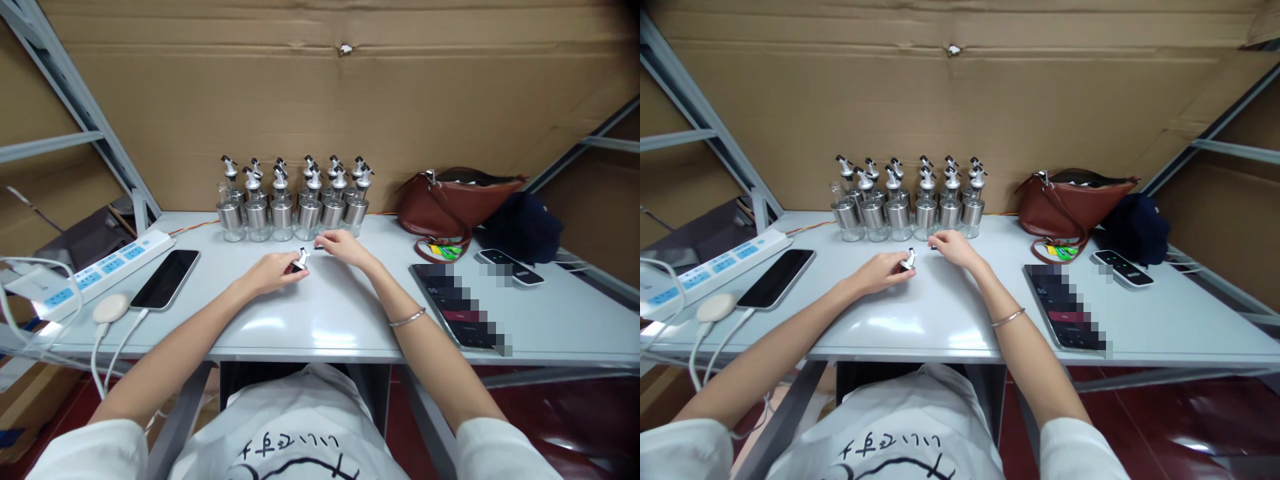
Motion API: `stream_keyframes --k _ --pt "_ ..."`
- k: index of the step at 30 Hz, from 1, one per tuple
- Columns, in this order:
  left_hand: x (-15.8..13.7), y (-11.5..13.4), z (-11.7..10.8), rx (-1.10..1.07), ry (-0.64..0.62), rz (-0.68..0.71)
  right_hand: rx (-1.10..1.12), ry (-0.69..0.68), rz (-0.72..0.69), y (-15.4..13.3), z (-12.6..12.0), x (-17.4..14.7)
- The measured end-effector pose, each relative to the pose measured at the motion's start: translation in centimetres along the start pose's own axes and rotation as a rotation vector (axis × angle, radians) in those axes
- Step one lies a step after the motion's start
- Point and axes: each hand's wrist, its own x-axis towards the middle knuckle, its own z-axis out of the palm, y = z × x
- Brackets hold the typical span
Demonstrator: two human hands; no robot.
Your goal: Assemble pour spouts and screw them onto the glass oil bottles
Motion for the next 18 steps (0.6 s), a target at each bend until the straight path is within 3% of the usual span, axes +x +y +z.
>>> stream_keyframes --k 6,10,18 --pt "0.1 -0.5 0.1 0.002 -0.071 0.005 0.214 -0.205 -0.143 -2.5 1.4 -0.9" --pt "0.2 -0.3 0.0 0.01 -0.064 0.001 0.238 -0.228 -0.163 -2.3 1.7 -0.9" --pt "0.3 -0.2 0.4 0.033 0.102 -0.074 0.149 -0.168 -0.197 -2.5 0.5 -1.0"
